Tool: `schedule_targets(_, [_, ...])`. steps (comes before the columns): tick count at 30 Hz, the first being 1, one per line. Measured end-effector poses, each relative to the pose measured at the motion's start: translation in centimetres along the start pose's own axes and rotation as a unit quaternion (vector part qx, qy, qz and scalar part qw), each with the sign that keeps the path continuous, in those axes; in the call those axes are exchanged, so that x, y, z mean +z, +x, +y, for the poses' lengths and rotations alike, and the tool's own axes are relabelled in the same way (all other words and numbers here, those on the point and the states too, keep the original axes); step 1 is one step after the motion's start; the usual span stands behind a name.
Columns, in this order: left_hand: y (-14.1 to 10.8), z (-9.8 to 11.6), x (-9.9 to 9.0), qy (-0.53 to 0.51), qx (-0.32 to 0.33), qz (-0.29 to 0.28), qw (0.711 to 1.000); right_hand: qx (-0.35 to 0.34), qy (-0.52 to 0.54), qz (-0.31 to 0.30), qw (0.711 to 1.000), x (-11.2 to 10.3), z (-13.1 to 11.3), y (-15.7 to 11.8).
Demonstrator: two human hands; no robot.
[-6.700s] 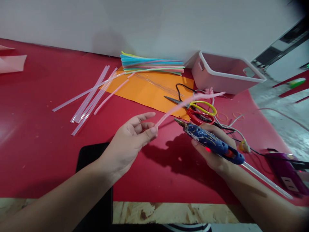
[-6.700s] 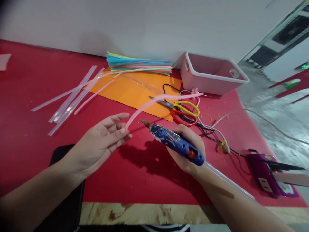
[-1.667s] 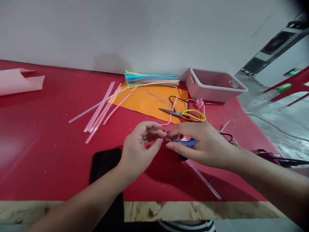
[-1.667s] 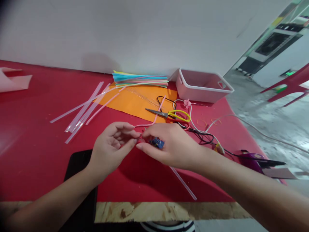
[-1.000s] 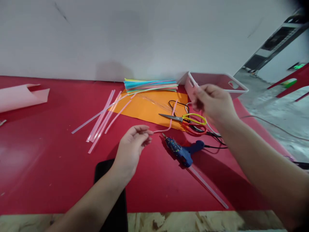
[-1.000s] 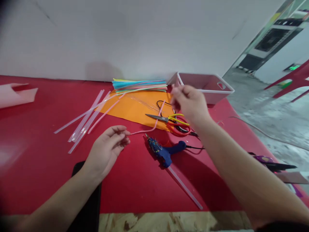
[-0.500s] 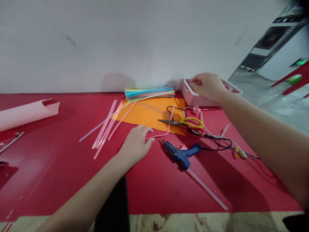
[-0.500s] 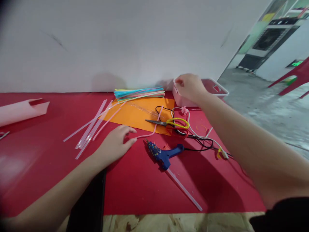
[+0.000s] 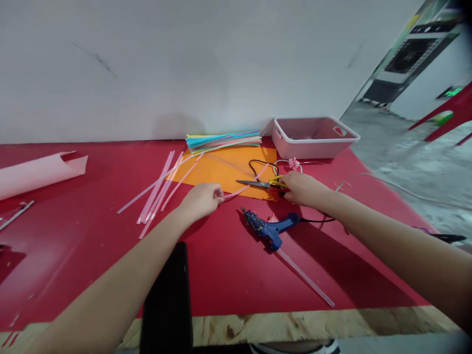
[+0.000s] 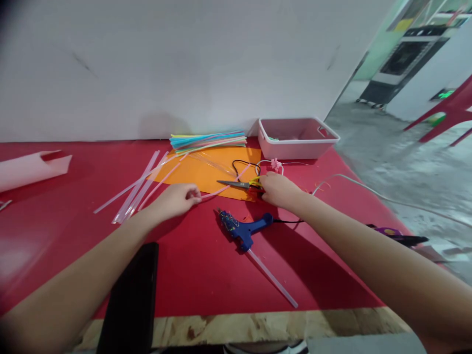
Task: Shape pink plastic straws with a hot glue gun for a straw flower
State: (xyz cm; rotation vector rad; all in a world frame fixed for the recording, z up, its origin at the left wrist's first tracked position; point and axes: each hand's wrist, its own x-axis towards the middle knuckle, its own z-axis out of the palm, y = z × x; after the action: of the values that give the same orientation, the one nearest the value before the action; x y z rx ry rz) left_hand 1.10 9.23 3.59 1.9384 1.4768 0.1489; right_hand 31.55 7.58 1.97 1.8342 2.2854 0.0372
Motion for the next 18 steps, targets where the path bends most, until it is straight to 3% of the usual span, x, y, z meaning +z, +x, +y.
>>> schedule_targets(5, [-0.8,-1.9,-1.5,-0.199,-0.064,0.032,0.977,0.057,0.008,0.053,0.997,0.3,1.8,-2.2])
schedule_targets(8, [-1.9,-2.2,-1.9,-0.351,-0.080,0.048,0.932,0.092,0.023,0.078,0.992,1.2,2.8,-3.7])
schedule_targets(12, [-3.9,-1.2,-1.8,-0.504,-0.078,0.043,0.859,0.082,0.028,0.068,0.994,2.0,3.4,-5.0])
schedule_targets(15, [-5.1,0.3,-1.2,-0.573,-0.066,0.040,0.816,0.043,0.036,0.083,0.995,1.1,2.6,-6.5])
schedule_targets(17, [-5.7,1.1,-0.8,-0.596,-0.065,0.037,0.799,-0.053,0.088,0.111,0.988,0.1,1.3,-7.9])
schedule_targets(18, [-5.8,1.4,-0.6,-0.602,-0.067,0.037,0.795,-0.118,0.114,0.093,0.982,-0.3,0.4,-8.6])
